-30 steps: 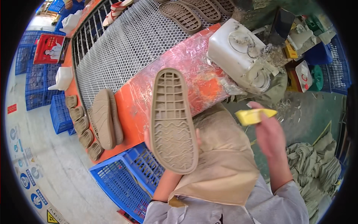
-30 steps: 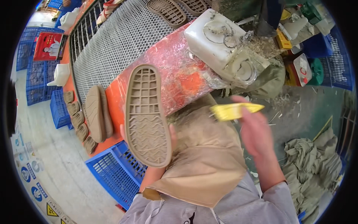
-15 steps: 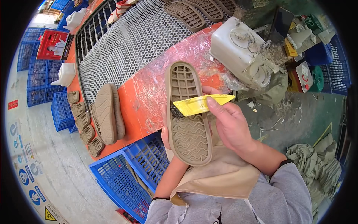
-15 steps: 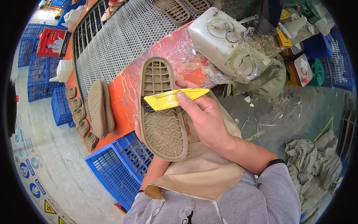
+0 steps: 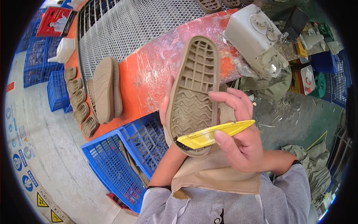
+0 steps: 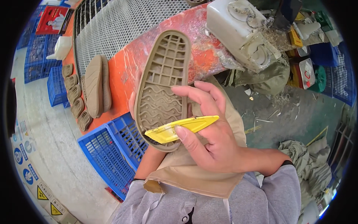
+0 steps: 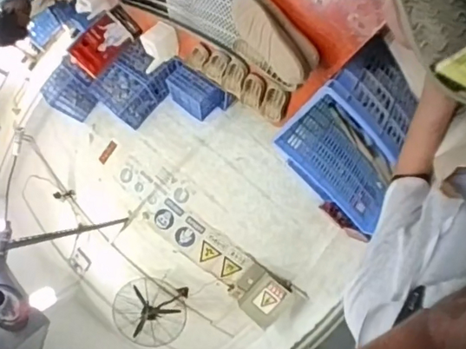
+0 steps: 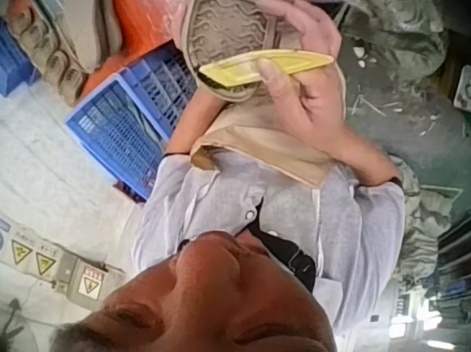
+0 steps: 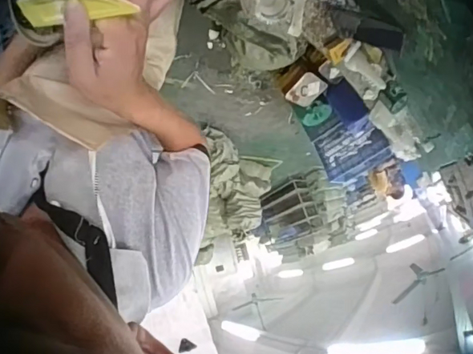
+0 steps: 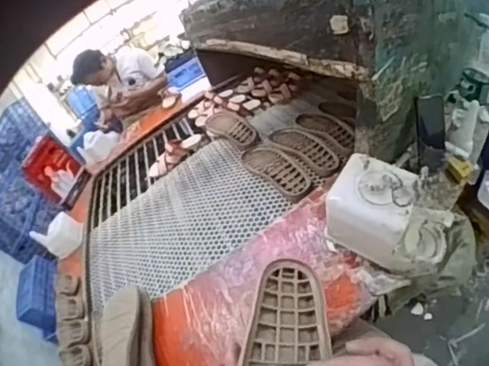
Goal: The person applies adhesive to shoe soles by retrieving soles from a plastic crate, brushing glue across their surfaces with a handheld applicator, and placing the coated soles onto a wire mesh conveyor.
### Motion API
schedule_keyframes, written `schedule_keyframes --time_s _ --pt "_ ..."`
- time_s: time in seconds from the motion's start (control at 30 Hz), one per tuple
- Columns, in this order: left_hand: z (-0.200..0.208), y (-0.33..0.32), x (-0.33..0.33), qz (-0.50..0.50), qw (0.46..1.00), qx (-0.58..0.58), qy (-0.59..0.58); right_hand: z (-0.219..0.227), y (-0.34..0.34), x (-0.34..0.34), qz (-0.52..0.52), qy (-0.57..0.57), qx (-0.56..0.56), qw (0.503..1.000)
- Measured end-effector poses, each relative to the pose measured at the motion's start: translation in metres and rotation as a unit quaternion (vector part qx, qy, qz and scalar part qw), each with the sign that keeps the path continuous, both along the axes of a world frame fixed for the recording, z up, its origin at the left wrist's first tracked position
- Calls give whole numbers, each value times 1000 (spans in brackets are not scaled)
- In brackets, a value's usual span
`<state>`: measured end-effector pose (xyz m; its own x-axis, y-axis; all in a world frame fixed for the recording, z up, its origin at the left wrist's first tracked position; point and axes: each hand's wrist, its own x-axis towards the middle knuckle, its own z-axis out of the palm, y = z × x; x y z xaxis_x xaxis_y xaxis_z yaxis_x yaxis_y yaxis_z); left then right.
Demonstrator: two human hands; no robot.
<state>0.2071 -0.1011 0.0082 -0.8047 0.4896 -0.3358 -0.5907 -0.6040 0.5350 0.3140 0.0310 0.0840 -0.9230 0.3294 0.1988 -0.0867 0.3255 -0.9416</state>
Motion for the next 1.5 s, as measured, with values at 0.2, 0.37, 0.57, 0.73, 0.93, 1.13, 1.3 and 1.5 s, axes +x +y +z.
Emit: schedule_keyframes --time_s 0.2,0.37,0.57,0.73,0.93,1.13,1.3,1.5 --pt "34 6 -5 -70 990 39 -113 22 28 -5 142 -16 73 987" --pt "38 -2 11 -137 985 85 -65 30 45 -21 242 22 93 966" --pt "38 -13 31 -294 952 80 11 29 64 -43 339 90 79 933" --pt "51 -11 18 -391 918 55 43 23 84 -50 387 116 88 911" --pt "63 3 -1 -441 896 -19 52 21 116 -33 396 66 102 910" --pt "50 23 -1 -418 894 45 153 7 152 -2 362 6 90 928" --pt "45 8 -14 -405 861 -157 265 -4 175 41 245 -58 103 962" --pt "-5 11 -40 -177 982 26 66 -45 178 84 -292 -95 34 951"
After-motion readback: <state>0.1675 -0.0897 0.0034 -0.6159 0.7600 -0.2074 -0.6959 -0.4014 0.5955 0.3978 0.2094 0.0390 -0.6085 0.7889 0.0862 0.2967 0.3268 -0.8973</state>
